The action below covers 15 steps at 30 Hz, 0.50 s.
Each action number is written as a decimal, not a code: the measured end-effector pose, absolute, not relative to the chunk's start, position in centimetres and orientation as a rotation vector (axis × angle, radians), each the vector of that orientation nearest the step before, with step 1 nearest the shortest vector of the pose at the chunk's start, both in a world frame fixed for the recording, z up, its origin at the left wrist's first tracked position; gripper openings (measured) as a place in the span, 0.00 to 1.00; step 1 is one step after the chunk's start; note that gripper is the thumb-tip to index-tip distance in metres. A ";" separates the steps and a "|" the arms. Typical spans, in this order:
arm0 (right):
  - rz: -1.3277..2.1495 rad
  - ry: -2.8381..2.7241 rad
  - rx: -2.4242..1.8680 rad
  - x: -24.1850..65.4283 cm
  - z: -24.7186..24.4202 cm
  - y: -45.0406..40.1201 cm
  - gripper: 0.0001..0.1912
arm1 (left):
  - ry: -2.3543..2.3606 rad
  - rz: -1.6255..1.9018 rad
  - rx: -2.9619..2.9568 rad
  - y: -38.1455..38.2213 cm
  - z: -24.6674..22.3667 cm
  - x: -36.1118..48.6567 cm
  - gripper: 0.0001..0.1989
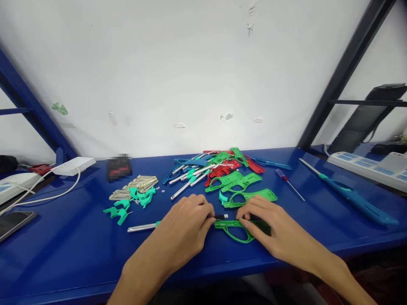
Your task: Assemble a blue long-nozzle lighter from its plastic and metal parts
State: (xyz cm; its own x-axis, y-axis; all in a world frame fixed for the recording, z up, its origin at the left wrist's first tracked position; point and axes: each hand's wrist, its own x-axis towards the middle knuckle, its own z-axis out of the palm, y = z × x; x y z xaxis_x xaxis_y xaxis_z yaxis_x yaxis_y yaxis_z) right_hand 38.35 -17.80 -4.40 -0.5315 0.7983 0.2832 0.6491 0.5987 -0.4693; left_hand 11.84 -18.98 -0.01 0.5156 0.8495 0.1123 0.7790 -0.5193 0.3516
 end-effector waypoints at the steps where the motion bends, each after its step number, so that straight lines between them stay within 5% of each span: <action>1: 0.425 -2.358 -1.149 38.3 -4.4 -17.8 0.12 | 1.375 0.390 2.488 -19.0 0.0 11.8 0.09; 15: 0.396 -2.345 -1.139 38.5 -4.8 -17.7 0.11 | 1.559 0.269 2.425 -18.0 -0.1 10.4 0.07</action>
State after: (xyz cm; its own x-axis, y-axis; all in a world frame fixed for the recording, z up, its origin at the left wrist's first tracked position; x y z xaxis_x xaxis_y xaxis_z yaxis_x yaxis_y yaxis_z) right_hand 38.45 -17.73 -4.78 -0.5252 0.7932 0.3083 0.6479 0.6076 -0.4594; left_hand 10.42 -17.99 -0.06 0.4119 0.9109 0.0219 0.8658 -0.3988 0.3023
